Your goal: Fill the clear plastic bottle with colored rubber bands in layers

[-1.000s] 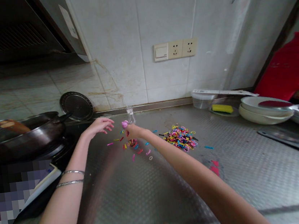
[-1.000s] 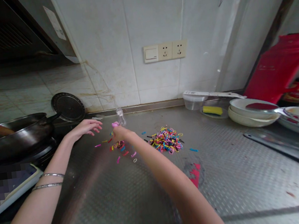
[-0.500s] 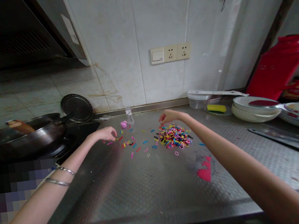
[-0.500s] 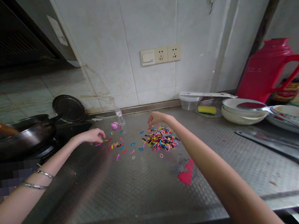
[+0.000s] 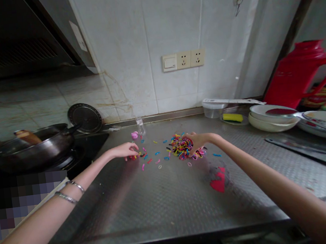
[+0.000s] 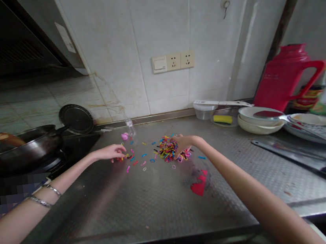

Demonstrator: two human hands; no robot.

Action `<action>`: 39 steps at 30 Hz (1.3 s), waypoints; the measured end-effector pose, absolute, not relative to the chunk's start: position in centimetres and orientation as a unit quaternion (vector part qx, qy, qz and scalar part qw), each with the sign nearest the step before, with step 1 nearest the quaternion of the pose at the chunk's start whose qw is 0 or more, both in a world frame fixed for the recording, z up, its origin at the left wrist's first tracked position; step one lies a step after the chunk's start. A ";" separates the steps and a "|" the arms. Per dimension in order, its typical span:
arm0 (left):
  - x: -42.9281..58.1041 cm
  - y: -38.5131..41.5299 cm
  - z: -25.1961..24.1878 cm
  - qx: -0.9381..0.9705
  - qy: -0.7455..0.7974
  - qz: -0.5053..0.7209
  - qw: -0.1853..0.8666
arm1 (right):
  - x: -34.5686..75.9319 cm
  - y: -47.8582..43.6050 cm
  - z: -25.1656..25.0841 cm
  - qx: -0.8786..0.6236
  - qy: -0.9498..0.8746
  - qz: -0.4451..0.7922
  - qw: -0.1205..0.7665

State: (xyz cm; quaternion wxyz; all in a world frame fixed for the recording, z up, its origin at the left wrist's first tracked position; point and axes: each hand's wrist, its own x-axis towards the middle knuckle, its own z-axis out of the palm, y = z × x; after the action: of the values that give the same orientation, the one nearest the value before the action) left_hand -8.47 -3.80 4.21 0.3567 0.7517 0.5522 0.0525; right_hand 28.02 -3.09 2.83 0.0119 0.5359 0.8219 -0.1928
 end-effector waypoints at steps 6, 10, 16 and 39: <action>-6.1 -4.6 3.3 0.820 0.513 0.057 0.247 | 25.0 -2.1 1.9 0.530 0.841 -0.112 -0.014; -5.9 -4.6 2.7 0.853 0.481 0.061 0.194 | 23.3 -1.2 2.5 0.526 0.844 -0.093 -0.046; -6.1 -4.6 3.3 0.852 0.486 0.052 0.185 | 19.4 0.5 3.1 0.477 0.871 -0.073 -0.094; -7.4 -5.0 2.6 0.810 0.577 0.034 0.097 | 25.9 -7.1 5.0 0.557 0.823 -0.099 0.044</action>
State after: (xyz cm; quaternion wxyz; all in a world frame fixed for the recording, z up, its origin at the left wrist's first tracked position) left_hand -7.43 -5.05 2.56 0.0973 0.8104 0.5768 0.0339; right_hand 25.91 -7.14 4.97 0.0440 0.5572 0.8233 -0.0987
